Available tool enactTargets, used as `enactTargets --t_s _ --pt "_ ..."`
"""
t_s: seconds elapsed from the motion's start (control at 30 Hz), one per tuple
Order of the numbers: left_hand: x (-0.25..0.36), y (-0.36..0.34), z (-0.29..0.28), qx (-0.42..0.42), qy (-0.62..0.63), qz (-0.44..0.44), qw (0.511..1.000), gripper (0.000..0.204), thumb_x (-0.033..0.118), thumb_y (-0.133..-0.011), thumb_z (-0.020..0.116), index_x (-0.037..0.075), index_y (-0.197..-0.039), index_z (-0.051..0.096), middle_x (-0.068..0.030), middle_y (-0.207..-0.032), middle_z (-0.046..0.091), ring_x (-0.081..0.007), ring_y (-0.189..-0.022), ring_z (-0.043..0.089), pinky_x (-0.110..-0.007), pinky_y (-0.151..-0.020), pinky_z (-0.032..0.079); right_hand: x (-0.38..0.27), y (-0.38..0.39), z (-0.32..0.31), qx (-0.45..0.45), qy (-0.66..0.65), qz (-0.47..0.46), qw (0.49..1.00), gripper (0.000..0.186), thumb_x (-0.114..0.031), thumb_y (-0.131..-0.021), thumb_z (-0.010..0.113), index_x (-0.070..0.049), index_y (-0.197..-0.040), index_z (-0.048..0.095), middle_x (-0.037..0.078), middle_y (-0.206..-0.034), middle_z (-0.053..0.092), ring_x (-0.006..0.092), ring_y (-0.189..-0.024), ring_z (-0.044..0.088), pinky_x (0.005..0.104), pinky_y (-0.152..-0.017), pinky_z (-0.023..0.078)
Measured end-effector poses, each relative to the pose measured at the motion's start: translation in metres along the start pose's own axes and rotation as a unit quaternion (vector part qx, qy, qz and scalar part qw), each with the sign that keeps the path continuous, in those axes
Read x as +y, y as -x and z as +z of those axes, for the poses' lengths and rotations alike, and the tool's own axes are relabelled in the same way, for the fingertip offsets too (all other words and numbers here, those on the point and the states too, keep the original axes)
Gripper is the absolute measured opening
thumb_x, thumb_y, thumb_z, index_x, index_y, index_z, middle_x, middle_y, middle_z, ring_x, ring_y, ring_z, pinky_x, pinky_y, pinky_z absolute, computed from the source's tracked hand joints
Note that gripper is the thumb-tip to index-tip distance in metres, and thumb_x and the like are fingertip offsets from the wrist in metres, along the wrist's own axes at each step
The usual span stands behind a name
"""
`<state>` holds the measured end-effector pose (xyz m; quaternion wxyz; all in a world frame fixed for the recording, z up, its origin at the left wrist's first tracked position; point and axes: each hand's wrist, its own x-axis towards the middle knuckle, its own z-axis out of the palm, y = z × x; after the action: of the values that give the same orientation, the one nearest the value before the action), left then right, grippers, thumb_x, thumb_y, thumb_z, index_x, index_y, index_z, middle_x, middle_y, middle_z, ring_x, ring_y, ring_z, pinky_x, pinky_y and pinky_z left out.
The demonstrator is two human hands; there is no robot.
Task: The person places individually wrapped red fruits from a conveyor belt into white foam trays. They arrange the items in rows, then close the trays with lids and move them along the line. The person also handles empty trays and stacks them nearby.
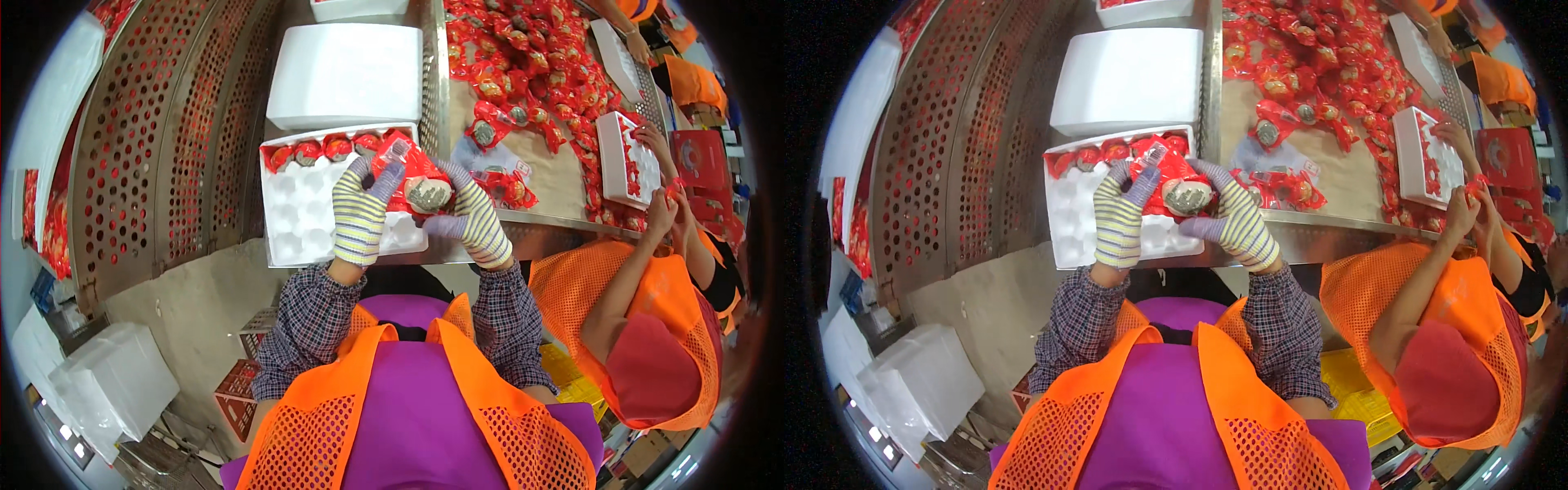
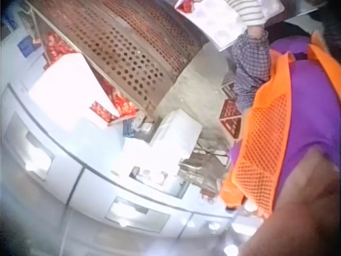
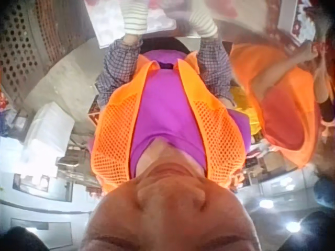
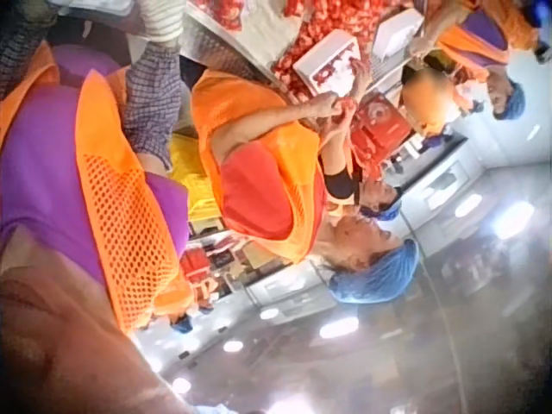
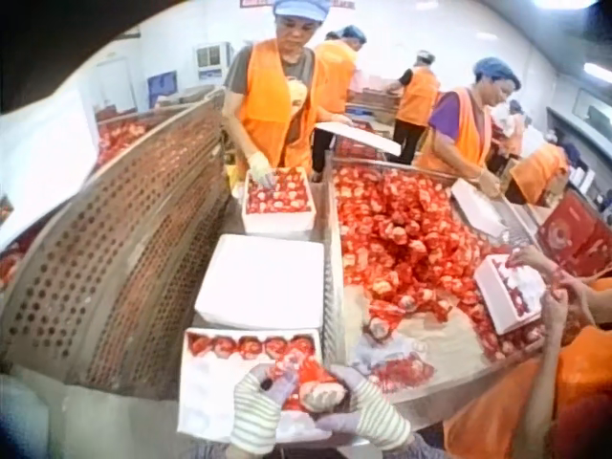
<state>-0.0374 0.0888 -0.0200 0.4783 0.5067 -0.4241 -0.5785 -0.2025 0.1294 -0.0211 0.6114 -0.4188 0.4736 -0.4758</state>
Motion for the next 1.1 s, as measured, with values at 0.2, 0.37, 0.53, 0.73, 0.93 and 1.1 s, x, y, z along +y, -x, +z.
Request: enactTargets --t_s 0.2,0.37,0.53,0.73,0.93,1.1 --pt "-0.016 0.014 -0.019 0.028 0.134 -0.089 0.987 0.026 0.011 -0.083 0.063 0.002 -0.106 0.056 -0.0063 -0.089 0.059 -0.0117 -0.081 0.058 -0.024 -0.072 0.050 -0.020 0.000 0.015 -0.088 -0.019 0.070 0.993 0.080 -0.004 -0.071 0.071 -0.011 -0.140 0.031 0.009 -0.120 0.055 0.0167 -0.106 0.053 0.0267 -0.090 0.043" --pt "-0.048 0.023 -0.044 -0.059 0.147 -0.076 0.984 0.020 0.009 -0.085 0.058 0.001 -0.104 0.058 -0.0058 -0.093 0.062 -0.0112 -0.086 0.058 -0.024 -0.073 0.051 -0.033 -0.013 0.023 -0.209 0.226 0.083 0.948 0.063 -0.009 -0.067 0.076 -0.003 -0.125 0.051 0.012 -0.115 0.058 0.0159 -0.104 0.055 0.0289 -0.088 0.045" --pt "-0.043 0.037 -0.047 -0.130 0.089 -0.226 0.961 0.033 0.027 -0.087 0.060 0.000 -0.107 0.058 -0.0058 -0.091 0.062 -0.0114 -0.080 0.059 -0.024 -0.073 0.049 -0.022 -0.023 0.023 -0.206 0.379 0.024 0.902 0.051 -0.010 -0.063 0.076 -0.001 -0.111 0.059 0.013 -0.105 0.058 0.0230 -0.098 0.057 0.0315 -0.087 0.045" --pt "-0.062 0.034 -0.056 -0.098 0.159 -0.217 0.958 0.035 0.029 -0.088 0.059 0.001 -0.109 0.057 -0.0067 -0.090 0.063 -0.0137 -0.075 0.061 -0.027 -0.067 0.052 -0.013 -0.045 0.031 -0.186 0.436 -0.045 0.879 0.045 -0.016 -0.067 0.075 0.000 -0.107 0.059 0.016 -0.098 0.056 0.0274 -0.092 0.056 0.0340 -0.083 0.045" --pt "-0.060 -0.013 -0.078 0.099 0.025 -0.105 0.989 0.018 0.017 -0.086 0.060 0.004 -0.099 0.059 -0.0067 -0.077 0.061 -0.0140 -0.061 0.060 -0.027 -0.051 0.051 0.046 -0.085 0.072 -0.055 0.468 -0.077 0.878 0.036 -0.026 -0.073 0.067 0.001 -0.096 0.059 0.024 -0.079 0.061 0.0385 -0.077 0.060 0.0420 -0.071 0.047" --pt "-0.102 -0.051 -0.124 0.045 -0.456 0.237 0.857 0.013 0.012 -0.084 0.061 0.003 -0.092 0.065 -0.0045 -0.082 0.063 -0.0130 -0.065 0.060 -0.028 -0.053 0.050 0.057 -0.101 0.093 -0.050 0.499 -0.042 0.864 0.037 -0.026 -0.071 0.067 0.003 -0.092 0.059 0.024 -0.079 0.061 0.0372 -0.075 0.060 0.0411 -0.069 0.048"
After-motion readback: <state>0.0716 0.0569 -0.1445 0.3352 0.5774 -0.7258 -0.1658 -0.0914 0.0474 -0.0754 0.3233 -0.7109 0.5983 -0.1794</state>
